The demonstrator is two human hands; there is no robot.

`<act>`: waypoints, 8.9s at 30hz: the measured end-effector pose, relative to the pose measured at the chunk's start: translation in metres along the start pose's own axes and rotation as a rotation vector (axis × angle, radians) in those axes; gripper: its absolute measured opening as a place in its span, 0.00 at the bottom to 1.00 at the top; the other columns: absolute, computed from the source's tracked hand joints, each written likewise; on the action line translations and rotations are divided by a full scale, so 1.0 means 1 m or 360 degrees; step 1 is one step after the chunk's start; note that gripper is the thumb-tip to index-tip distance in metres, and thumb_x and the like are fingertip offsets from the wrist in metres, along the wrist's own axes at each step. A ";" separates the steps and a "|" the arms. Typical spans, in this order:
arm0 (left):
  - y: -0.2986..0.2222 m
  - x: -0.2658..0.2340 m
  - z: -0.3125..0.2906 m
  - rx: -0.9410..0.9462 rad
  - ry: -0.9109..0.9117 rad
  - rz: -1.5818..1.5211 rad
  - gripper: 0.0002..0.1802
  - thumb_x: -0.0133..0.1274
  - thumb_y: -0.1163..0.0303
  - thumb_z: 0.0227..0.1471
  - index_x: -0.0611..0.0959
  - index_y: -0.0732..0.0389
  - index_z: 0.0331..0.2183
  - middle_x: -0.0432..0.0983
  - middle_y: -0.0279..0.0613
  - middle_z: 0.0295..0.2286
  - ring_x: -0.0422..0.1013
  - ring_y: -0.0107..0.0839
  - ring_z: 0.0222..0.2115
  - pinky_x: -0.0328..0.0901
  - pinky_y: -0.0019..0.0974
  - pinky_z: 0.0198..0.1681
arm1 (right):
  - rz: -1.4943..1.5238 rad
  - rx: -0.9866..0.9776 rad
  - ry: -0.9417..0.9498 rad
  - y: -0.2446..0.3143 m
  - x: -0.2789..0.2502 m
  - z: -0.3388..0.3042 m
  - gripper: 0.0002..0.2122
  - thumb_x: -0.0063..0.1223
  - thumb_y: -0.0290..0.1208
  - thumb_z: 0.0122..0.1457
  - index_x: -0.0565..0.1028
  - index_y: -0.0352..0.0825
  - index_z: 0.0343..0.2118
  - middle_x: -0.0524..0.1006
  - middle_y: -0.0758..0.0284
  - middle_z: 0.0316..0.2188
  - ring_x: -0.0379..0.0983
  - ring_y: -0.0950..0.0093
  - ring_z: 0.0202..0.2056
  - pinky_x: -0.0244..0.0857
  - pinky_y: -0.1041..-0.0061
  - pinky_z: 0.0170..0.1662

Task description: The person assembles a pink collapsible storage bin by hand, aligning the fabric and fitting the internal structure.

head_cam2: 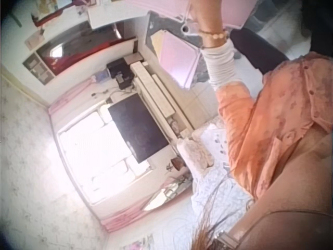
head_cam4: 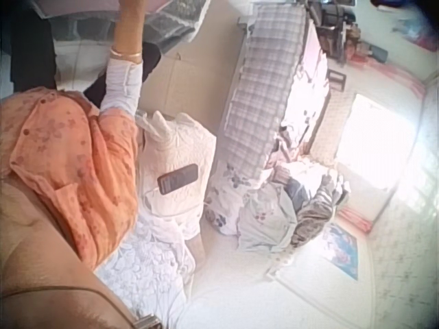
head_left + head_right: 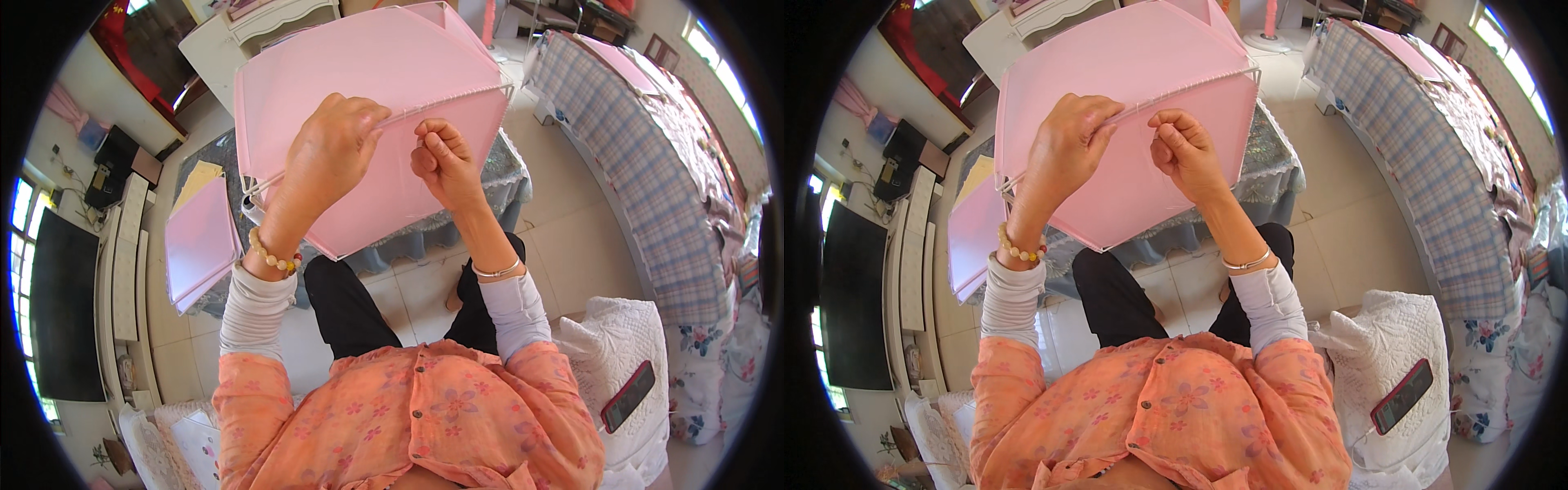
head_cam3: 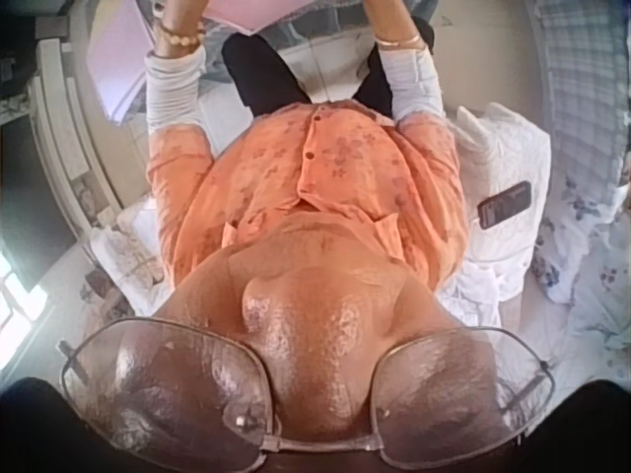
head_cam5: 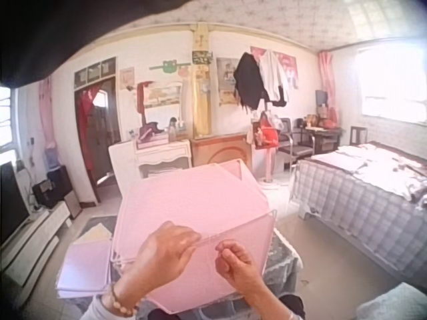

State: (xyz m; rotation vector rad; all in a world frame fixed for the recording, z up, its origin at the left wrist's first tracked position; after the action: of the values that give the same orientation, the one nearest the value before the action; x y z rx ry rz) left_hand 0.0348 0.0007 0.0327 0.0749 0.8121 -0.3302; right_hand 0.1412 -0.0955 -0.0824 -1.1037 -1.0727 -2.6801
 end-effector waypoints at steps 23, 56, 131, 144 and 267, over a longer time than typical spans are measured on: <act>-0.003 -0.001 -0.001 0.0052 -0.0022 0.0072 0.10 0.53 0.76 0.47 0.82 0.63 0.35 0.78 0.40 0.33 0.69 0.41 0.34 0.67 0.38 0.38 | -0.1148 -0.0087 -0.0347 0.006 0.011 -0.013 0.05 0.41 0.22 0.62 0.70 0.32 0.36 0.65 0.74 0.14 0.59 0.86 0.15 0.53 0.85 0.18; -0.011 -0.007 -0.001 0.0206 -0.0248 0.0132 0.10 0.56 0.75 0.43 0.82 0.61 0.33 0.75 0.39 0.30 0.70 0.39 0.33 0.67 0.39 0.35 | -0.0942 -0.0162 -0.0106 0.044 0.025 -0.070 0.04 0.39 0.19 0.61 0.68 0.30 0.31 0.67 0.70 0.16 0.62 0.83 0.15 0.56 0.83 0.19; 0.006 -0.019 -0.016 0.0097 0.0249 0.0593 0.17 0.59 0.67 0.45 0.80 0.59 0.40 0.73 0.37 0.36 0.68 0.36 0.38 0.67 0.37 0.38 | -0.2074 -0.0525 -0.0162 0.017 0.020 -0.017 0.08 0.45 0.21 0.59 0.72 0.31 0.41 0.75 0.60 0.21 0.72 0.65 0.21 0.64 0.71 0.26; 0.002 -0.019 -0.017 0.0099 0.0126 0.0498 0.13 0.57 0.68 0.49 0.81 0.59 0.39 0.72 0.37 0.33 0.68 0.36 0.35 0.67 0.37 0.36 | -0.2098 -0.0594 -0.0276 0.010 0.019 -0.009 0.07 0.45 0.21 0.58 0.73 0.32 0.39 0.78 0.60 0.30 0.74 0.63 0.22 0.66 0.70 0.27; 0.007 -0.016 -0.020 0.0054 0.0141 0.0351 0.13 0.55 0.74 0.47 0.81 0.61 0.39 0.72 0.38 0.32 0.68 0.39 0.34 0.66 0.39 0.36 | -0.2348 -0.0603 -0.0504 0.018 0.061 -0.001 0.04 0.44 0.22 0.57 0.68 0.29 0.34 0.76 0.56 0.20 0.75 0.56 0.24 0.68 0.62 0.29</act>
State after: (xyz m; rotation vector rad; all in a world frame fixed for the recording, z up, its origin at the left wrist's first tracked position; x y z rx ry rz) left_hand 0.0130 0.0156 0.0307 0.2102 0.8773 -0.1331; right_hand 0.1003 -0.0969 -0.0333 -0.9414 -2.1096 -3.9873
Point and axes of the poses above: each hand's wrist, its own z-axis towards the middle knuckle, its own x-axis out of the palm, y = z × x, the point moved 5 cm from there along z, towards the middle knuckle
